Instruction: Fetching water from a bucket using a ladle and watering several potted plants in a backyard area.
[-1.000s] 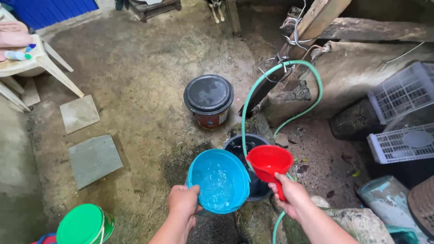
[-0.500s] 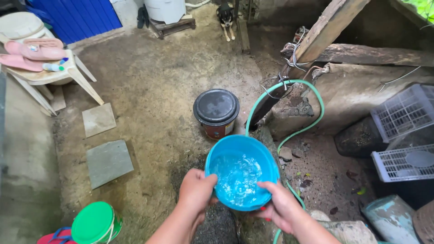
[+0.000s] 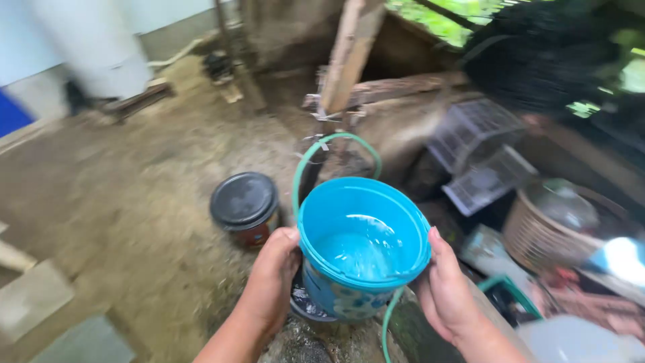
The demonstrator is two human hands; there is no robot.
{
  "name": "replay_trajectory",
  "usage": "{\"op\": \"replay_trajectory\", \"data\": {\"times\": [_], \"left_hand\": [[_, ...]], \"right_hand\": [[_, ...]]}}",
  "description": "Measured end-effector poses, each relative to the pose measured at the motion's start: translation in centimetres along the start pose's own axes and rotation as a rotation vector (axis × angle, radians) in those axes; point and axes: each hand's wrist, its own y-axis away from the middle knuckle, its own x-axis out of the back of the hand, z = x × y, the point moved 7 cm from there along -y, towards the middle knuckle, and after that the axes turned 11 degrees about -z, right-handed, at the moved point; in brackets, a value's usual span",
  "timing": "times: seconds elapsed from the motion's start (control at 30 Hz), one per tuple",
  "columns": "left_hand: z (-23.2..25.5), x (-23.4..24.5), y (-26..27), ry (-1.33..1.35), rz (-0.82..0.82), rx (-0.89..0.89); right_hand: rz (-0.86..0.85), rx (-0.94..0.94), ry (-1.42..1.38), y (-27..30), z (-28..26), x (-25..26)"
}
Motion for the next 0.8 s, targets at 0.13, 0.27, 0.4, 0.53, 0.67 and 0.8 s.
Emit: {"op": "replay_trajectory", "data": {"times": [0.13, 0.27, 0.4, 0.53, 0.67, 0.8], "left_hand": [[1.8, -3.8, -1.0, -0.065, -0.266, -0.031], [2.7, -8.1, -2.3, -0.082, -0.501, 0.021], [2.3, -12.3, -1.6, -0.053, -0.651, 0.034], [0.4, -17.6, 1.1, 0.012, -0.803, 0.209], [-3.1, -22.2, 2.6, 0.094, -1.069, 0.272], [-7.4, -28.7, 6.4, 0.086, -1.233, 0.396]], "right_hand": [[0.183, 0.205, -0.092, 5.7, -2.9, -1.8], [0.247, 0.387, -0.108, 10.2, -4.9, -2.1], [0.404, 0.406, -0.061, 15.4, -5.5, -1.6], [0.52, 0.537, -0.01, 21.6, -6.4, -1.1], [0.753, 0.597, -0.045, 29.1, -4.9, -0.1], [0.903, 0.727, -0.013, 37.7, -4.0, 0.2]]}}
